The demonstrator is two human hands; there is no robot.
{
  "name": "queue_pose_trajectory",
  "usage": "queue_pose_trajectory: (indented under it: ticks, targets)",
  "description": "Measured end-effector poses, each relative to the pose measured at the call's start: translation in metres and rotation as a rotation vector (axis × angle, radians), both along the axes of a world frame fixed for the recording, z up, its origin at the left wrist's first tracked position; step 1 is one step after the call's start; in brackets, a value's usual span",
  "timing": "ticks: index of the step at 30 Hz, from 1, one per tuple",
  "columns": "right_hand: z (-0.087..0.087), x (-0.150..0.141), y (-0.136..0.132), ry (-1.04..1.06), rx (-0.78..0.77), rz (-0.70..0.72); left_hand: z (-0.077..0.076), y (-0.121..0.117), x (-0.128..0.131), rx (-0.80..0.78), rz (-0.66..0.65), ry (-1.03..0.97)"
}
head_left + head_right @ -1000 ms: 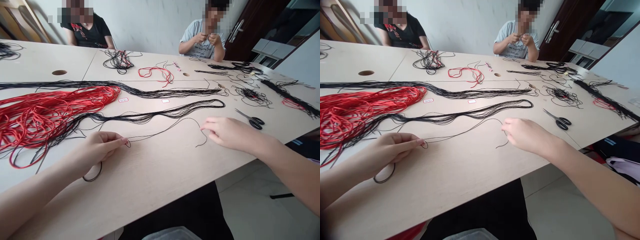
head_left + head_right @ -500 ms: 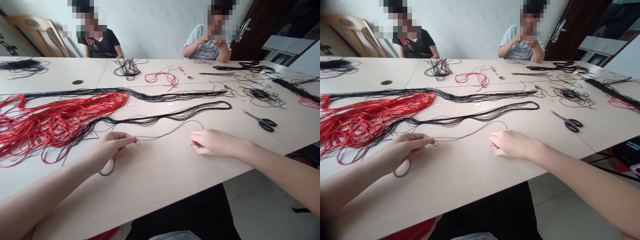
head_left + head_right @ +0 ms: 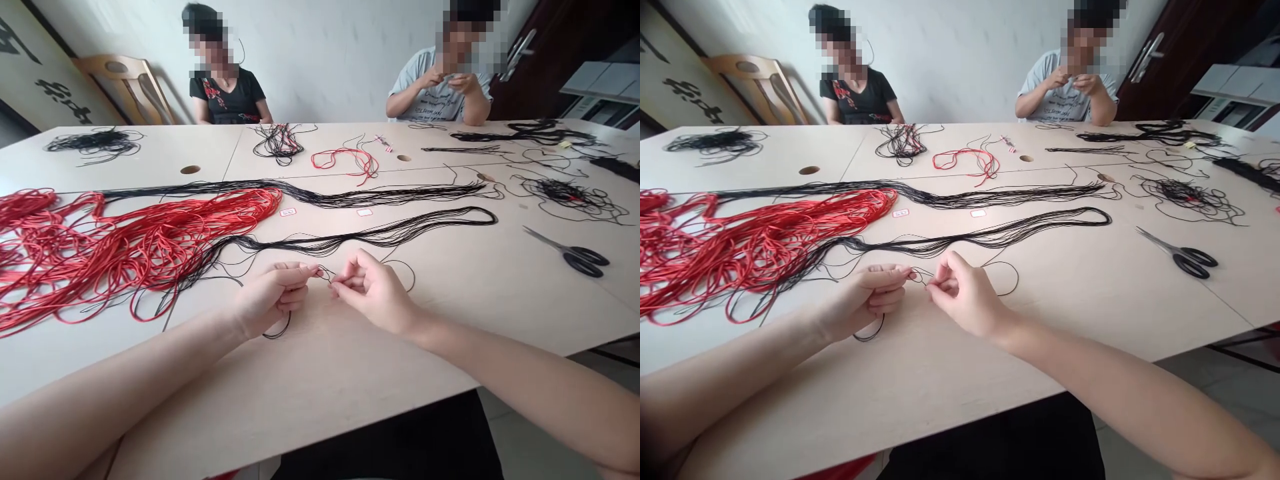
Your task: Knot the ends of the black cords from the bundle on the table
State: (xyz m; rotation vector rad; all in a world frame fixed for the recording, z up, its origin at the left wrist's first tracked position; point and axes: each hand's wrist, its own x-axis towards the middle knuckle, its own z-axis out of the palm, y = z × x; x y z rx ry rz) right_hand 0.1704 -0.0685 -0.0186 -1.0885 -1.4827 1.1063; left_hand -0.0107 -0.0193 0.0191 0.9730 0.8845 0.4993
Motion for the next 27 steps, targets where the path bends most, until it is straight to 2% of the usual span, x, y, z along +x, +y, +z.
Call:
queue_pose_trajectory:
  ticks: [11, 19, 23, 27]
  targets:
    - [0.0009, -0.0063, -0.0035, 0.163, -0.038, 0.011, -0.0071, -0.0034, -0.0034, 0.076, -0.039, -0.036]
    - [0.0036, -0.0041, -0.0080, 0.195, -0.047, 0.056, -0.0046, -0.0050, -0.0005, 0.082, 0.007, -0.002]
    - [0.0034, -0.0034, -0.0066, 0.217, -0.112, 0.023, -0.0045, -0.0041, -0.0014, 0.046, 0.039, -0.014]
    - [0.0024, -0.0047, -0.0046, 0.259, -0.161, -0.030, -0.0048, -0.0031, -0.0035, 0.059, -0.009, -0.038]
